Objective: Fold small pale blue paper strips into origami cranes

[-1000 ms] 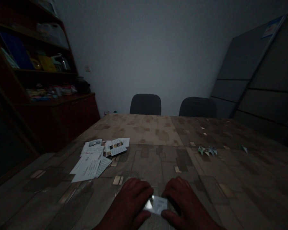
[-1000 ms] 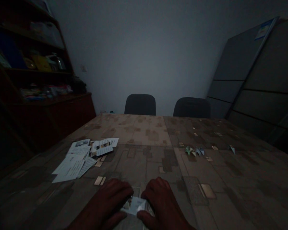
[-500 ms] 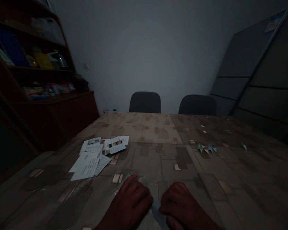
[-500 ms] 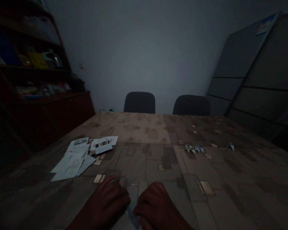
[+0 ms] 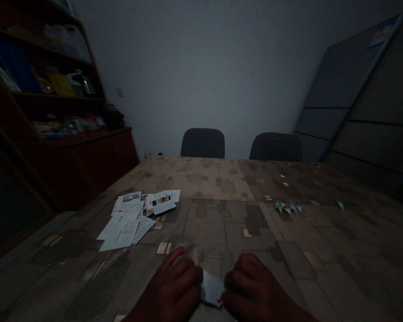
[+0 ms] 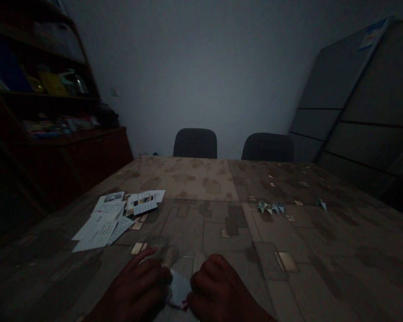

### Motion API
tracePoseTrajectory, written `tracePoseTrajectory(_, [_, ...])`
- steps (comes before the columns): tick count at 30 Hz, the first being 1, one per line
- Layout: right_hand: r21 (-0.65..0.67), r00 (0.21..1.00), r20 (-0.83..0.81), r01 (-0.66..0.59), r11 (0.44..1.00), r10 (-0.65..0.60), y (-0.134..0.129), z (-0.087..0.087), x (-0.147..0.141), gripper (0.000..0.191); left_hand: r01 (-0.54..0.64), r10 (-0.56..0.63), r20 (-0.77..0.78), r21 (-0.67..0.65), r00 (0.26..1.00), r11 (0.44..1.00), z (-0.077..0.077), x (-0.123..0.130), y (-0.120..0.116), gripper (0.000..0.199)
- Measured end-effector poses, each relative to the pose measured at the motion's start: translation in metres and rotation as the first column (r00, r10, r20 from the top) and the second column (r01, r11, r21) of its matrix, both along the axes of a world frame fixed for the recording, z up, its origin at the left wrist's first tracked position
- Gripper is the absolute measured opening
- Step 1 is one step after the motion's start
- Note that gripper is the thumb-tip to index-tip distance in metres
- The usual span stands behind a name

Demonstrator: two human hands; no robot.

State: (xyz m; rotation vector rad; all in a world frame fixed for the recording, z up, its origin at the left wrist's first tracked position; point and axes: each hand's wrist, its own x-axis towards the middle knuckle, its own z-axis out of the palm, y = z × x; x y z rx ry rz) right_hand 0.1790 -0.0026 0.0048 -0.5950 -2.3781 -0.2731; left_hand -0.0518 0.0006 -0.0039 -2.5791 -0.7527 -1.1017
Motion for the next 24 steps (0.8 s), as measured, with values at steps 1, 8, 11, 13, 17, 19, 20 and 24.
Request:
tracePoseTrajectory(1, [0.012,1.000,0.006,-0.016,1.000,0.016,-0.001,0.001,0.000,0.036,0.003,-0.003,-0.009,0.016,1.000,1.000,0.001,-0.002,-0.002,0.039])
tracePoseTrajectory(8, [-0.066,1.000,-0.021,0.002,0.998,-0.004,-0.001,0.007,-0.002,0.019,0.026,-0.027,0.009,0.132,1.000,0.991,0.009,-0.003,-0.005,0.031])
tracePoseTrajectory(11, [-0.015,1.000,0.029,-0.012,1.000,0.012,0.000,-0.001,0.001,0.026,0.019,-0.016,-0.032,0.094,0.999,0.995,0.008,0.000,-0.005,0.034])
tracePoseTrajectory(13, [-0.006,0.998,0.057,-0.036,0.999,0.036,0.001,-0.008,0.003,0.032,0.003,0.000,-0.063,0.050,0.998,0.999,0.007,0.001,-0.006,0.036])
tracePoseTrajectory(17, [-0.065,0.992,0.088,-0.083,0.994,0.089,0.003,-0.016,0.006,0.033,-0.001,0.000,-0.100,-0.011,0.995,1.000,0.000,-0.001,-0.008,0.033])
tracePoseTrajectory(19, [-0.112,0.992,0.082,-0.088,0.990,0.097,0.003,-0.017,0.005,0.032,-0.014,0.010,-0.100,-0.034,0.995,0.999,-0.003,-0.003,-0.009,0.027])
tracePoseTrajectory(20, [-0.128,0.993,0.075,-0.083,0.988,0.094,0.003,-0.017,0.004,0.031,-0.023,0.018,-0.100,-0.046,0.995,0.999,-0.005,-0.003,-0.010,0.024])
tracePoseTrajectory(24, [-0.173,0.994,0.079,-0.059,0.983,0.074,0.002,-0.016,0.002,0.020,-0.051,0.046,-0.080,-0.061,0.996,0.997,-0.008,0.000,-0.014,0.029])
